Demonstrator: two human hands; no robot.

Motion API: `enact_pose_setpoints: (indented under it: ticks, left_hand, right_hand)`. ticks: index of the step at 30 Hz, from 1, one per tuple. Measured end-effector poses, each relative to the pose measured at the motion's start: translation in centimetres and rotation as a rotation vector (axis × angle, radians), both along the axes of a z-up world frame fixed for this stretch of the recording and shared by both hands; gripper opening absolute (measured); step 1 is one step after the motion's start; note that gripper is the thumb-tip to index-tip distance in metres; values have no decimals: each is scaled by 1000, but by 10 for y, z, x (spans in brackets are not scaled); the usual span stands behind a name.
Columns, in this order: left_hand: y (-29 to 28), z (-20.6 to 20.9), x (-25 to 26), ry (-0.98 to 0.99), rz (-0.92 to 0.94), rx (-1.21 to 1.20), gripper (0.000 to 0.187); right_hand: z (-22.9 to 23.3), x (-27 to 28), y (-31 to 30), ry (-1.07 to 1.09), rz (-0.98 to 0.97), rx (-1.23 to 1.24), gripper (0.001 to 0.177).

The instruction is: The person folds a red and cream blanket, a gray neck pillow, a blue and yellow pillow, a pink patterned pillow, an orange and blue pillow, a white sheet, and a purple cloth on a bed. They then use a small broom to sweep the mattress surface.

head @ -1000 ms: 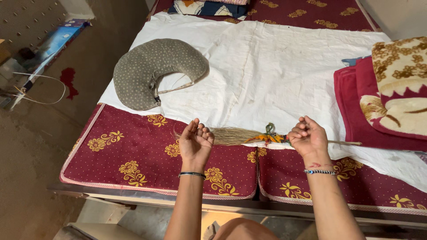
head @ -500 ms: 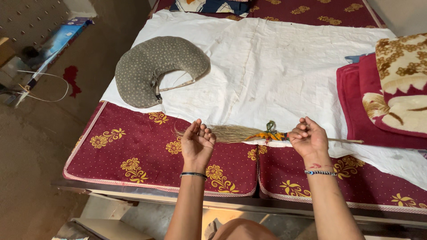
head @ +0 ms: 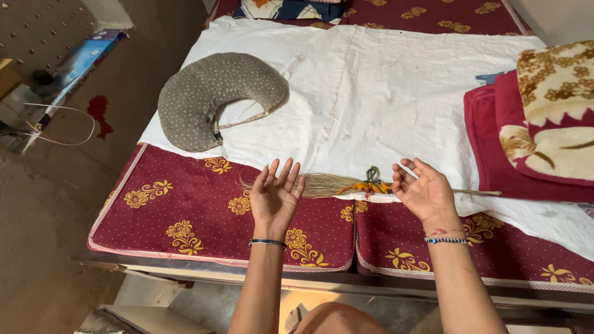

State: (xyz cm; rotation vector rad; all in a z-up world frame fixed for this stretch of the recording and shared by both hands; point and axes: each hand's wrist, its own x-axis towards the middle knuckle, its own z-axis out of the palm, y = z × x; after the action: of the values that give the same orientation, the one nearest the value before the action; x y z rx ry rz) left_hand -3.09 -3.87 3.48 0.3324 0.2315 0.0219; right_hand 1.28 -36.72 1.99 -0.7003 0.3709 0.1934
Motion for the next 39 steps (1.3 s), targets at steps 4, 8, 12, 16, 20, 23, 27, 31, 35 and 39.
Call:
enact_pose_setpoints:
  ticks: [4,8,12,16,20,23,27,31,35,39]
  left_hand:
    - [-8,3,-1,-14,3,18,46]
    - [-11,-6,-6,-32,28,4,46]
    - [-12,-18,-11,-32,51,11,43]
    - [-19,-28,-15,-13,68,2,40]
    - [-32,-36,-10,26,50,-5,32]
    - [-38,-38,0,43,39,-9,24]
    - [-38,-33,22,67,39,-33,19]
    - [-42,-26,52,62,65,-66,18]
    - [-48,-32,76,56,40,-139,16]
    - [-51,-40,102,54,22,-158,18]
  right_hand:
    - [3,-1,-13,1,-14,31,26]
    - [-6,-2,-37,10,-19,-18,25]
    - [-18,-6,-62,40,-25,-21,24]
    - [-33,-9,-84,59,-36,-1,22]
    - [-48,-14,-104,67,-53,35,22]
    - [-56,-14,-115,52,-90,58,20]
    - [-63,-11,-126,26,-140,72,19]
    - [-59,-1,-141,64,-214,49,19]
    - [-49,5,-161,13,-232,6,19]
    - [-39,17,-169,60,-301,-10,20]
